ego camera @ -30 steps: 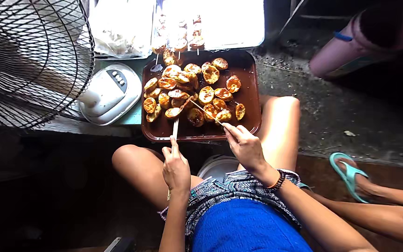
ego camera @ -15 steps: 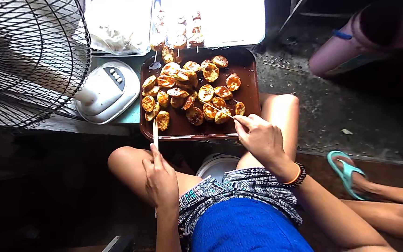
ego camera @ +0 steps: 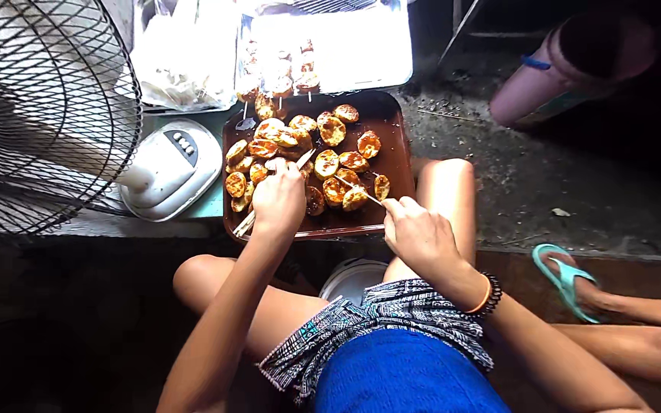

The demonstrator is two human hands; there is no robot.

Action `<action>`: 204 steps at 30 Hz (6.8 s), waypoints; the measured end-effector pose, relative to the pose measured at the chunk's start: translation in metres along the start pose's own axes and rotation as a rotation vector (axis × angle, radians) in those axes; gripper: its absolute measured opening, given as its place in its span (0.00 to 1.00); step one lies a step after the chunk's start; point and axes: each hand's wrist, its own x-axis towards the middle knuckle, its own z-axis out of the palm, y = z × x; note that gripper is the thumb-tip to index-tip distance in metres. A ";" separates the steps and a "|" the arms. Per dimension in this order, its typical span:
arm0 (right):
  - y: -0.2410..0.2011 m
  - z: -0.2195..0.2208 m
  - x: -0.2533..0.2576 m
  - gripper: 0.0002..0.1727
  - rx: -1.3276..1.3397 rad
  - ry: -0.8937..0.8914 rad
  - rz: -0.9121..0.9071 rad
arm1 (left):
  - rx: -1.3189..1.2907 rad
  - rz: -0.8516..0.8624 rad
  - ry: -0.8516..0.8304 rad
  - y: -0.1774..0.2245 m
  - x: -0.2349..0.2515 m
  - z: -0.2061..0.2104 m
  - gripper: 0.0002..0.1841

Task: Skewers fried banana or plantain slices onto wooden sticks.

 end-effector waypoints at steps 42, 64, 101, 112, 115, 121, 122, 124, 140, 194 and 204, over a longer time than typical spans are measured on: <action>0.003 0.054 -0.040 0.17 0.717 0.253 0.070 | -0.403 0.280 -0.310 -0.013 0.038 -0.044 0.17; 0.084 0.041 -0.022 0.14 0.409 0.139 0.122 | -0.188 -0.037 0.181 0.050 -0.034 0.107 0.33; 0.063 -0.012 0.020 0.10 0.391 0.044 -0.098 | -0.341 -0.039 -0.001 0.039 -0.023 0.076 0.30; 0.042 0.009 0.033 0.10 0.433 0.019 -0.063 | -0.358 -0.051 -0.021 0.039 -0.022 0.075 0.31; 0.046 0.022 0.036 0.10 0.527 0.012 -0.036 | -0.353 -0.052 -0.024 0.039 -0.022 0.075 0.30; 0.043 0.028 0.036 0.11 0.595 0.000 0.015 | -0.255 -0.054 0.030 0.040 -0.027 0.073 0.31; 0.042 0.027 0.035 0.11 0.576 0.010 0.010 | -0.219 -0.053 0.089 0.039 -0.031 0.074 0.31; 0.041 0.026 0.034 0.12 0.514 0.048 0.002 | -0.162 -0.036 0.222 0.035 -0.043 0.074 0.32; -0.006 0.111 -0.027 0.12 0.716 0.042 -0.100 | -0.502 -0.329 0.516 -0.021 -0.143 0.162 0.22; 0.004 0.072 -0.055 0.12 0.663 -0.167 -0.102 | -0.487 -0.323 0.264 0.015 -0.127 0.163 0.33; 0.009 0.081 -0.060 0.13 0.578 -0.173 -0.115 | -0.404 -0.241 0.227 -0.007 -0.124 0.169 0.35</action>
